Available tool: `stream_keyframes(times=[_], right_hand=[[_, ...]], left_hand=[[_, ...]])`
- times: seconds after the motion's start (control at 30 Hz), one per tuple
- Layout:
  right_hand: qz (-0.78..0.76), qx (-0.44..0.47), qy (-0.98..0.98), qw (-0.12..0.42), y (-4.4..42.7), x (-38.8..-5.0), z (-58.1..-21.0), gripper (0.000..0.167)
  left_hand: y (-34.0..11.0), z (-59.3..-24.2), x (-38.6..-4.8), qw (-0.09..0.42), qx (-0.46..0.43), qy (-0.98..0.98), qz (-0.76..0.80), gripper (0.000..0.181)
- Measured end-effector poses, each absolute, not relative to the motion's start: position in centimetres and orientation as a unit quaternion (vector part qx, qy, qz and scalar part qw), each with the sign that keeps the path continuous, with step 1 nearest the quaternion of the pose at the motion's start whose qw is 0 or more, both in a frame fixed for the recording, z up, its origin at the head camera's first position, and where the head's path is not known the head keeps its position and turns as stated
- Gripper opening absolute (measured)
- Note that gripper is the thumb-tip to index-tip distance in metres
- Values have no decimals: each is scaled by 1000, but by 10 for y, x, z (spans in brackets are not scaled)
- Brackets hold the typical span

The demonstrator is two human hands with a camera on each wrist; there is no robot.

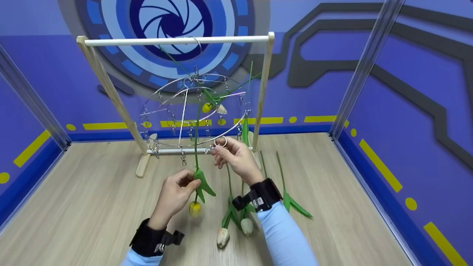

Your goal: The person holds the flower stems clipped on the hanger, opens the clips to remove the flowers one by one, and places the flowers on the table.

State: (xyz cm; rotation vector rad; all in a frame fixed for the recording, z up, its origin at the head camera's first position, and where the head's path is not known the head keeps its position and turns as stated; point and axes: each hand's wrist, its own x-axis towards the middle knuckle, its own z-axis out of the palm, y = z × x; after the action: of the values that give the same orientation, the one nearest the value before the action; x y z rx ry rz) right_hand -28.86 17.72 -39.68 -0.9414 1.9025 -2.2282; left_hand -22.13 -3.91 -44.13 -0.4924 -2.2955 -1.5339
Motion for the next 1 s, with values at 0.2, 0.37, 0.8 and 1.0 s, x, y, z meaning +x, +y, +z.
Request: stream_keyframes(times=[0.2,0.37,0.8,1.0], right_hand=[[-740,-304,600,16,184,-288,-396,19],[-748,-300,592,9,190,-289,-395,19],[-754,-239,611,-13,204,-284,-398,26],[-741,-217,635,-40,211,-279,-404,22]], left_hand=[[-40,-442,-221,167,-180,-816,-523,3],[-39,-444,-221,177,-187,-825,-502,5],[-44,-444,-221,172,-187,-836,-485,8],[-48,-447,-221,171,-186,-844,-473,6]])
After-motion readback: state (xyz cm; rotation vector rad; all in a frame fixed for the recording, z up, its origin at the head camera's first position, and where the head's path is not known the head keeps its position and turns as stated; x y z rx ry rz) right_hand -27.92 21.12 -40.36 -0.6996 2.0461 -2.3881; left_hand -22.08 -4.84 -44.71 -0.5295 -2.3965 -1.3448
